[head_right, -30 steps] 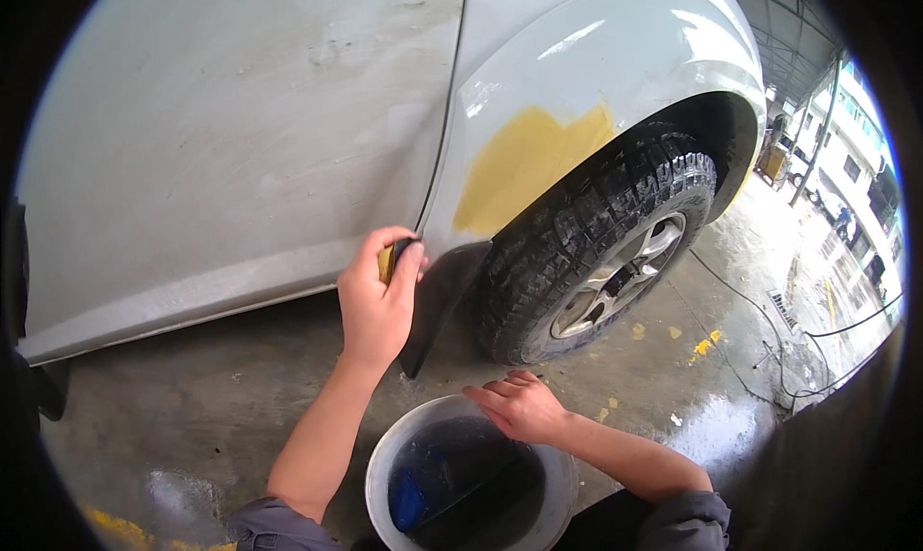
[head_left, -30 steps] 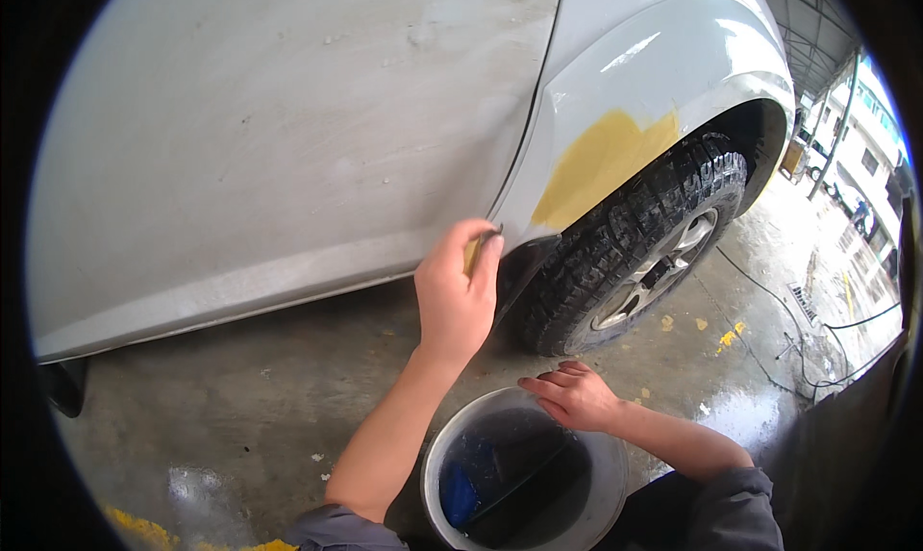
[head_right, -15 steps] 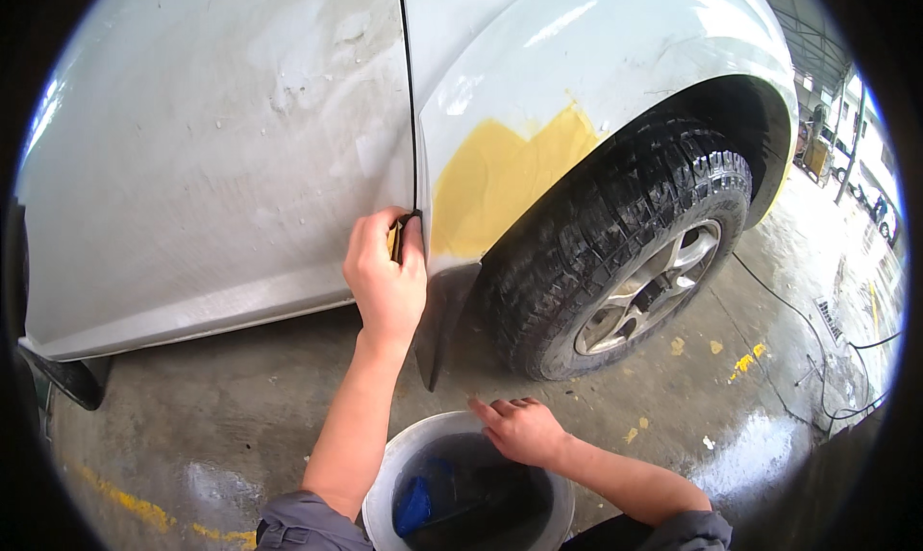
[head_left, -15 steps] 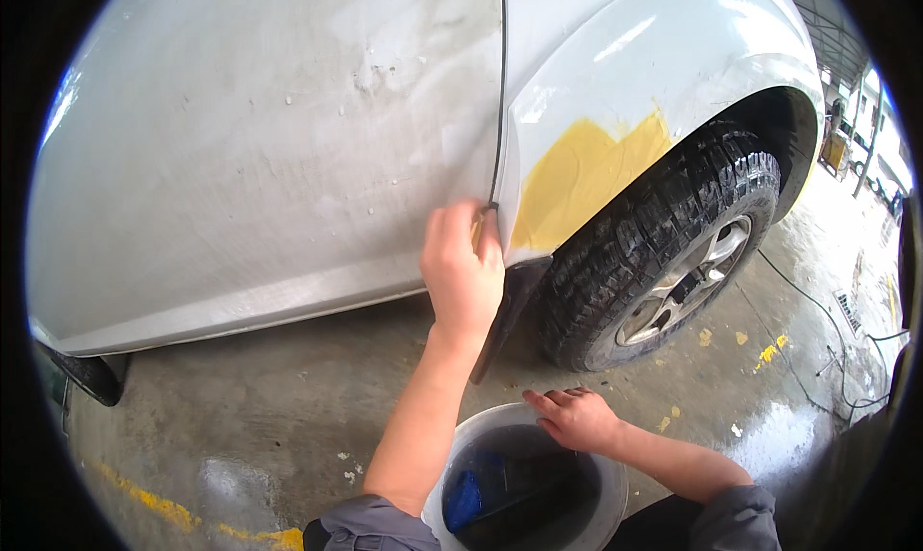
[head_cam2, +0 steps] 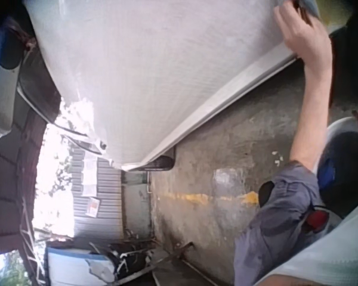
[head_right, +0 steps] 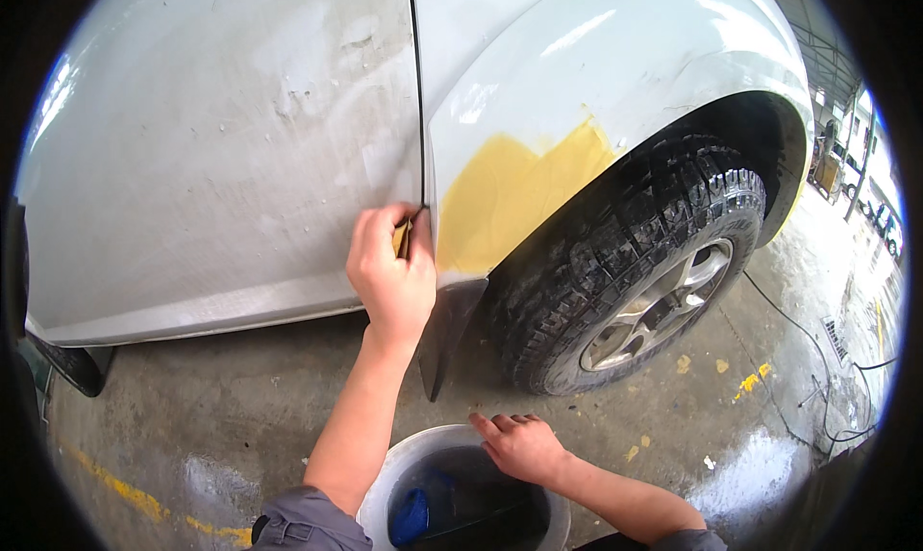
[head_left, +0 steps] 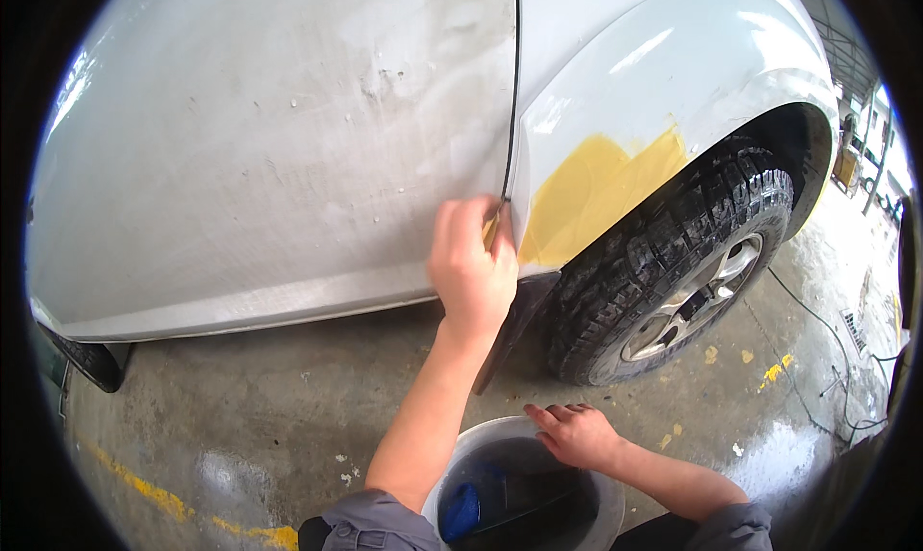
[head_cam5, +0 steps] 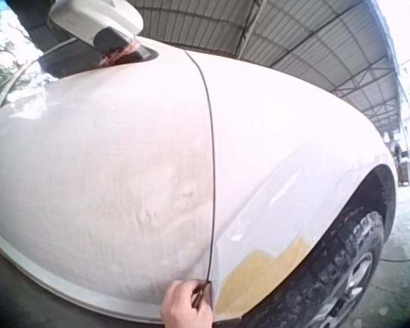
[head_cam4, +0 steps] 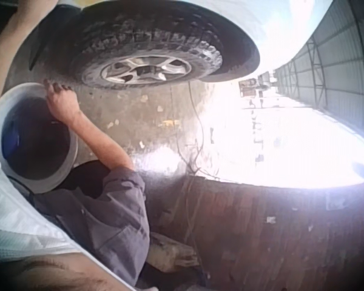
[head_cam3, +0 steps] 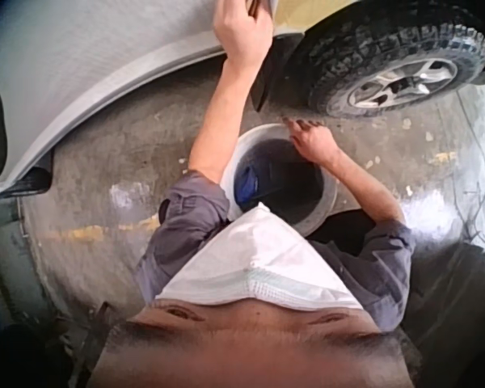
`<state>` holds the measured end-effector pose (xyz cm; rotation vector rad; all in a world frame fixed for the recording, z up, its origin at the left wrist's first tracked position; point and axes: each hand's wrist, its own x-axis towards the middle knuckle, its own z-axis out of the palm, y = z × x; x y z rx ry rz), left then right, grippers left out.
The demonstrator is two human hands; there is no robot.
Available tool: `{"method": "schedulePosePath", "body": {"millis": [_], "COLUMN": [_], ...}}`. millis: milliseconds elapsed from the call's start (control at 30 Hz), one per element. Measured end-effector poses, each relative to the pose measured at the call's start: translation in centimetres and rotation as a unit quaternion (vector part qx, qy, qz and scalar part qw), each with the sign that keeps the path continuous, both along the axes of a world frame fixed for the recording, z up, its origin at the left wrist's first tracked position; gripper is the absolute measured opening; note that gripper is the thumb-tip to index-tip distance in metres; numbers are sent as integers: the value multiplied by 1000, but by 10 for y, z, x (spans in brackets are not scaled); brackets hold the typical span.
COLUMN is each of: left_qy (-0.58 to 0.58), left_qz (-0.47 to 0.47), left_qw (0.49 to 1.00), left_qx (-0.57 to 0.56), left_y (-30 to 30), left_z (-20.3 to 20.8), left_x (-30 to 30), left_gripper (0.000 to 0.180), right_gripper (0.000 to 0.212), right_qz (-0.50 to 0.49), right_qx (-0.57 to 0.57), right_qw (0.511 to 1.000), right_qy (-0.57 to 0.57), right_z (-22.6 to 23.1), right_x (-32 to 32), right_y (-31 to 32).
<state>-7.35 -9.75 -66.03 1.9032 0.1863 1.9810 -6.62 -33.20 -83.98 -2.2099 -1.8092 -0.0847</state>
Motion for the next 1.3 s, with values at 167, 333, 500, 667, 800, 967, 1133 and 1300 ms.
{"method": "schedulePosePath", "body": {"millis": [167,333,500,667,800,967,1133,1300], "left_qy": [-37,-18,-26,30,13,-8,28,15], "left_qz": [6,-3,14,8,15,0,1,9], "left_qw": [998,1000,998,999,999,998,999,998], "left_qx": [41,17,50,13,28,70,39,66], "left_y": [2,1,3,3,4,5,15,6], "left_z": [43,25,68,11,25,58,-34,20], "left_x": [5,2,6,-6,-2,5,-9,2], "left_gripper": [14,12,10,11,10,14,16,17], "right_gripper": [52,55,51,50,50,51,51,51], "right_qz": [-2,-7,-1,10,0,1,9,-8], "right_qx": [-2,3,-13,3,-4,0,5,-13], "right_qw": [1000,1000,1000,1000,1000,1000,1000,1000], "right_qy": [-1,19,20,20,18,27,12,18], "right_z": [-2,0,3,3,4,4,4,6], "right_x": [1,1,1,-1,-1,1,-3,0], "right_y": [1,0,0,1,1,-2,1,-2]}}
